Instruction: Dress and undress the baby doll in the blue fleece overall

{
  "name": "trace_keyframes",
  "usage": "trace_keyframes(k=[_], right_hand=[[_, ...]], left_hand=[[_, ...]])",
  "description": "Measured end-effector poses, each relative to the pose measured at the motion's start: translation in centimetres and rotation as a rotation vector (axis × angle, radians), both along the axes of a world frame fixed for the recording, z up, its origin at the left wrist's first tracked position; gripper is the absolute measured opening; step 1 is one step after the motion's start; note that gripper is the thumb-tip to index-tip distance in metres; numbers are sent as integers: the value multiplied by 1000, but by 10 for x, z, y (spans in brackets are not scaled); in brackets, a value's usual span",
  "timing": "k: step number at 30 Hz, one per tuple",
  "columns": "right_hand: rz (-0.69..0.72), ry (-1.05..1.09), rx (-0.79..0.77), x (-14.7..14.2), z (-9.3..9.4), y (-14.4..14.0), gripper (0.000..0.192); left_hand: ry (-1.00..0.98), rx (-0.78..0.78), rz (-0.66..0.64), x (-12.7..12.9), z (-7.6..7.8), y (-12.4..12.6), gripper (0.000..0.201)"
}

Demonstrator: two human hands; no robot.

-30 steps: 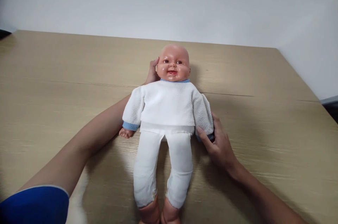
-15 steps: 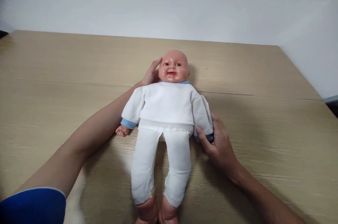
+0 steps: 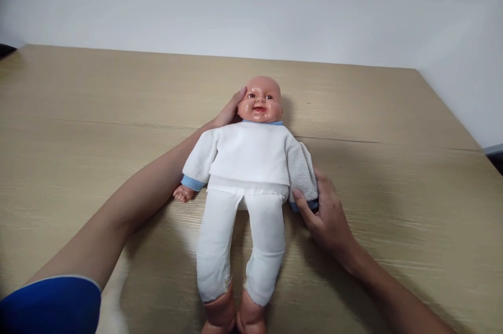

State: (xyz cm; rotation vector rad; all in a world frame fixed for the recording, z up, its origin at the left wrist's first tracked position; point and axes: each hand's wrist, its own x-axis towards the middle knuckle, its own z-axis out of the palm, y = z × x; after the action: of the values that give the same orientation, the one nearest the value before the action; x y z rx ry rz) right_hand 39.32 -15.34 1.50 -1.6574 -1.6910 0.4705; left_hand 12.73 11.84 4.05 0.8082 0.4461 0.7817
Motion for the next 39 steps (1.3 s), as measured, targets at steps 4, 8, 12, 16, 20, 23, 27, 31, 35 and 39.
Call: trace_keyframes(k=[4, 8, 12, 16, 20, 23, 27, 31, 35, 39], right_hand=[[1, -31, 19, 0, 2, 0, 70], [-3, -38, 10, 1, 2, -1, 68], [4, -57, 15, 2, 0, -1, 70], [1, -66, 29, 3, -2, 0, 72], [-1, -53, 29, 4, -4, 2, 72], [2, -44, 20, 3, -3, 2, 71], [1, -38, 14, 2, -1, 3, 70], [-5, -44, 14, 2, -2, 3, 71], [-8, -38, 11, 2, -2, 3, 73], [-15, -30, 3, 3, -1, 3, 76]], left_hand=[[-8, 18, 54, -1, -1, 2, 58], [-11, 7, 109, -2, -1, 2, 57], [10, 34, 129, -4, -7, 7, 54], [55, 54, 140, -9, -17, 14, 48], [75, 25, 181, -11, -19, 15, 44], [77, 0, 202, -10, -16, 14, 45], [88, 7, 199, -9, -16, 15, 44], [96, -3, 183, -10, -16, 15, 44], [44, -16, 165, -9, -12, 11, 46], [16, -20, 141, -7, -7, 8, 44]])
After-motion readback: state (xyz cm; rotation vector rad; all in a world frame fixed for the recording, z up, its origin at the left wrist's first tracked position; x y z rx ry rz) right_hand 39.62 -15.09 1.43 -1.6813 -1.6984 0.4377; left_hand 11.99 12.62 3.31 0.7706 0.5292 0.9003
